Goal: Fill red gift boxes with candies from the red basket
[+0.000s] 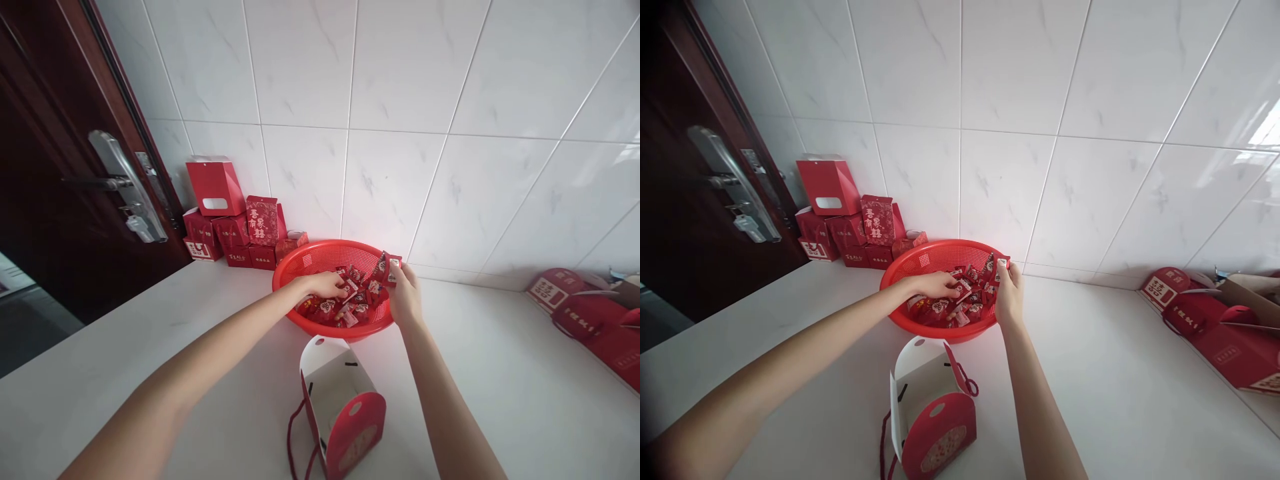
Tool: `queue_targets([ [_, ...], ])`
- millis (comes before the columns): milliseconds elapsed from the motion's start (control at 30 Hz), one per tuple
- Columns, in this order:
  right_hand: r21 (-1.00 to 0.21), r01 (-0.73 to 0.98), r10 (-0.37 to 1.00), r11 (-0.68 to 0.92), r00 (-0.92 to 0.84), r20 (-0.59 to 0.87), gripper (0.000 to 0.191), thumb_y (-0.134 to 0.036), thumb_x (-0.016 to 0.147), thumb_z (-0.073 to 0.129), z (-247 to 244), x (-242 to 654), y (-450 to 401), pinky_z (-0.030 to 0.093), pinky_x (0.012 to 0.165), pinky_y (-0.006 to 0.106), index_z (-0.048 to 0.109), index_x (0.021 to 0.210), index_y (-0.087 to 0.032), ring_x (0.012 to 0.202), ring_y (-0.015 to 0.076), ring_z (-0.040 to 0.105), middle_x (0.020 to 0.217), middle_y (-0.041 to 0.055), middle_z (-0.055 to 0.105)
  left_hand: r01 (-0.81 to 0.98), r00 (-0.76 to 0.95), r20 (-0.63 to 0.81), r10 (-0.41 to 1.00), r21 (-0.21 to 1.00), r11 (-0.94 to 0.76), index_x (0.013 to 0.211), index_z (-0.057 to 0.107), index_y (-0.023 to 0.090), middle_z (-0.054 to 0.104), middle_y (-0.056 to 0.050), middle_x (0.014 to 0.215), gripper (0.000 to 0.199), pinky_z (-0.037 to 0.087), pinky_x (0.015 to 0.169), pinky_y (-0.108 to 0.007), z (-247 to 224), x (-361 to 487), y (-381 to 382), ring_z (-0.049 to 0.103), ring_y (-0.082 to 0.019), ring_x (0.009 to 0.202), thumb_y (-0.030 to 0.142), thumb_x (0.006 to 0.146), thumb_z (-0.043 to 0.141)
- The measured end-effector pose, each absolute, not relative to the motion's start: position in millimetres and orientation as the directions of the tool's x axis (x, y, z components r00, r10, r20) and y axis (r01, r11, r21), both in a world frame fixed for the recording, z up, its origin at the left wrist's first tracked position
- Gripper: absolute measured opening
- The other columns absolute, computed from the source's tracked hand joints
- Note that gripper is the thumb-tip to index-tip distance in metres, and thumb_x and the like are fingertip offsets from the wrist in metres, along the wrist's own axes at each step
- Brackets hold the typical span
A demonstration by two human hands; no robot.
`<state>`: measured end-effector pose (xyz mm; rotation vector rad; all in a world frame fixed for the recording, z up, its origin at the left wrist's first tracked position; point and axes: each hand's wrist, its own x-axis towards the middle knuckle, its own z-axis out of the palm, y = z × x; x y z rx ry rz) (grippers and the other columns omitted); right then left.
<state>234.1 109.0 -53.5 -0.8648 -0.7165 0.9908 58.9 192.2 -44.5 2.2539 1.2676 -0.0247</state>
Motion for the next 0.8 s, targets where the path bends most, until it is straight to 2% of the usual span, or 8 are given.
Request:
queue_targets([
  [100, -0.869, -0.406, 0.915, 0.283, 0.385, 0.118, 0.029, -0.047, 0.067, 0.079, -54, 234, 109, 0.049, 0.059, 0.027, 0.065, 0.075, -0.023, 0.067, 0.0157, 0.060, 0.073, -0.0024, 0.068, 0.729, 0.576, -0.262, 0.774, 0.593, -0.342, 0.084, 0.067, 0.018, 0.072, -0.004, 0.093, 0.021, 0.048, 0.068, -0.027, -41, 58, 193, 0.066, -0.020, 0.082, 0.038, 0.084, 0.062],
  [200, -0.874, -0.392, 0.920, 0.288, 0.368, 0.138, 0.029, -0.049, 0.069, 0.077, -53, 235, 109, 0.050, 0.061, 0.028, 0.067, 0.078, -0.023, 0.069, 0.0166, 0.062, 0.076, -0.0019, 0.069, 0.626, 0.619, -0.232, 0.751, 0.722, -0.293, 0.104, 0.069, 0.019, 0.073, -0.006, 0.112, 0.029, 0.052, 0.072, -0.028, -35, 57, 188, 0.068, -0.022, 0.098, 0.042, 0.089, 0.059],
  [300, -0.876, -0.385, 0.926, 0.291, 0.342, 0.157, 0.031, -0.050, 0.068, 0.077, -52, 234, 109, 0.049, 0.060, 0.029, 0.068, 0.081, -0.023, 0.069, 0.0174, 0.063, 0.076, -0.0013, 0.069, 0.388, 0.687, -0.089, 0.722, 0.885, -0.260, 0.106, 0.071, 0.016, 0.074, -0.009, 0.113, 0.038, 0.054, 0.082, -0.033, -31, 58, 184, 0.068, -0.025, 0.106, 0.048, 0.087, 0.066],
  [367, -0.874, -0.391, 0.929, 0.287, 0.337, 0.154, 0.033, -0.050, 0.066, 0.079, -51, 234, 108, 0.048, 0.058, 0.028, 0.069, 0.081, -0.023, 0.067, 0.0170, 0.062, 0.076, -0.0013, 0.070, 0.207, 0.713, 0.037, 0.700, 0.943, -0.261, 0.103, 0.072, 0.015, 0.075, -0.009, 0.111, 0.038, 0.053, 0.091, -0.037, -31, 61, 182, 0.067, -0.026, 0.108, 0.046, 0.082, 0.074],
  [433, -0.873, -0.401, 0.933, 0.277, 0.329, 0.145, 0.034, -0.050, 0.064, 0.081, -50, 235, 108, 0.048, 0.058, 0.027, 0.069, 0.081, -0.023, 0.067, 0.0162, 0.061, 0.077, -0.0014, 0.070, 0.112, 0.705, 0.124, 0.698, 0.953, -0.283, 0.105, 0.071, 0.015, 0.074, -0.009, 0.113, 0.039, 0.051, 0.097, -0.039, -32, 65, 182, 0.066, -0.026, 0.110, 0.041, 0.077, 0.080],
  [533, -0.885, -0.386, 0.943, 0.260, 0.298, 0.147, 0.035, -0.052, 0.065, 0.081, -51, 236, 107, 0.048, 0.058, 0.027, 0.070, 0.080, -0.022, 0.068, 0.0160, 0.060, 0.077, -0.0012, 0.069, 0.099, 0.640, 0.178, 0.747, 0.945, -0.311, 0.109, 0.067, 0.015, 0.072, -0.010, 0.113, 0.043, 0.051, 0.096, -0.038, -34, 69, 182, 0.066, -0.025, 0.109, 0.031, 0.072, 0.084],
  [667, -0.913, -0.317, 0.956, 0.256, 0.220, 0.192, 0.034, -0.053, 0.069, 0.081, -52, 239, 107, 0.046, 0.056, 0.026, 0.070, 0.079, -0.023, 0.066, 0.0155, 0.058, 0.077, -0.0012, 0.069, 0.117, 0.626, 0.188, 0.757, 0.937, -0.330, 0.113, 0.065, 0.016, 0.071, -0.007, 0.102, 0.043, 0.052, 0.093, -0.038, -36, 68, 182, 0.067, -0.021, 0.100, 0.026, 0.075, 0.083],
  [800, -0.923, -0.290, 0.964, 0.252, 0.155, 0.214, 0.035, -0.054, 0.069, 0.081, -55, 241, 109, 0.047, 0.059, 0.027, 0.071, 0.084, -0.023, 0.070, 0.0162, 0.059, 0.082, -0.0007, 0.070, 0.125, 0.617, 0.195, 0.762, 0.932, -0.339, 0.116, 0.066, 0.016, 0.071, -0.006, 0.104, 0.039, 0.053, 0.092, -0.036, -34, 66, 181, 0.067, -0.020, 0.100, 0.020, 0.078, 0.076],
])
